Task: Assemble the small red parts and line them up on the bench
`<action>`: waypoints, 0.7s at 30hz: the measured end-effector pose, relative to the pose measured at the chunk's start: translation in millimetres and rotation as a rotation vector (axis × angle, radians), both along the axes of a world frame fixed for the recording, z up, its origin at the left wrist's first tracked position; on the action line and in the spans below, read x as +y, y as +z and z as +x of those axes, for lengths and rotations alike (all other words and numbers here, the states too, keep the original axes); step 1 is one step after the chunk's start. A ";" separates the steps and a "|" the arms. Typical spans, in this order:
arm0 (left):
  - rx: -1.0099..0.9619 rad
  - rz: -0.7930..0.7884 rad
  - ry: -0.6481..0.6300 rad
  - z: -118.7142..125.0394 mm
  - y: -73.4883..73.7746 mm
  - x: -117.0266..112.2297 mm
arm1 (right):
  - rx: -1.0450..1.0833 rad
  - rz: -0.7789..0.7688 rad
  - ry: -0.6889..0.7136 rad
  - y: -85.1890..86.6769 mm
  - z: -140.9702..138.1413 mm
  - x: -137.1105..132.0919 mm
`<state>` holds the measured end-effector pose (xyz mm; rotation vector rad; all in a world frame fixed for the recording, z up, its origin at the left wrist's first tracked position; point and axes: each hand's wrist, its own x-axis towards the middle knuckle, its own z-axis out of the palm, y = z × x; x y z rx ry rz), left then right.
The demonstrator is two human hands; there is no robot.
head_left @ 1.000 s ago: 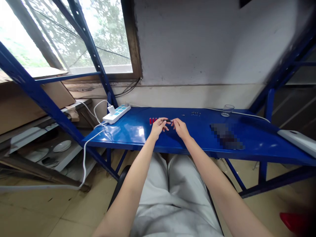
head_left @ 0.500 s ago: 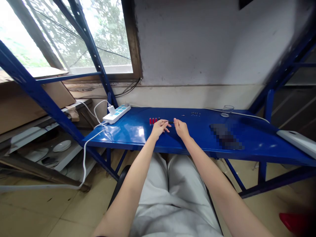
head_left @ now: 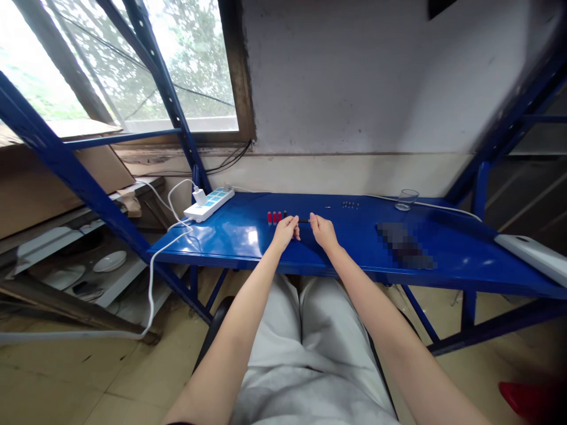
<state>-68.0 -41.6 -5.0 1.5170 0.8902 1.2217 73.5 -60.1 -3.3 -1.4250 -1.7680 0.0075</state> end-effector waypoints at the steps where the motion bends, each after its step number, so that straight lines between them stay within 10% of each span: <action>1: -0.007 -0.007 0.006 0.1 0.3 -0.3 | 0.003 0.001 0.006 0.2 -0.3 -0.5; 21: -0.112 -0.161 0.071 -5.3 3.1 1.1 | 0.155 0.066 0.075 0.4 0.6 -3.4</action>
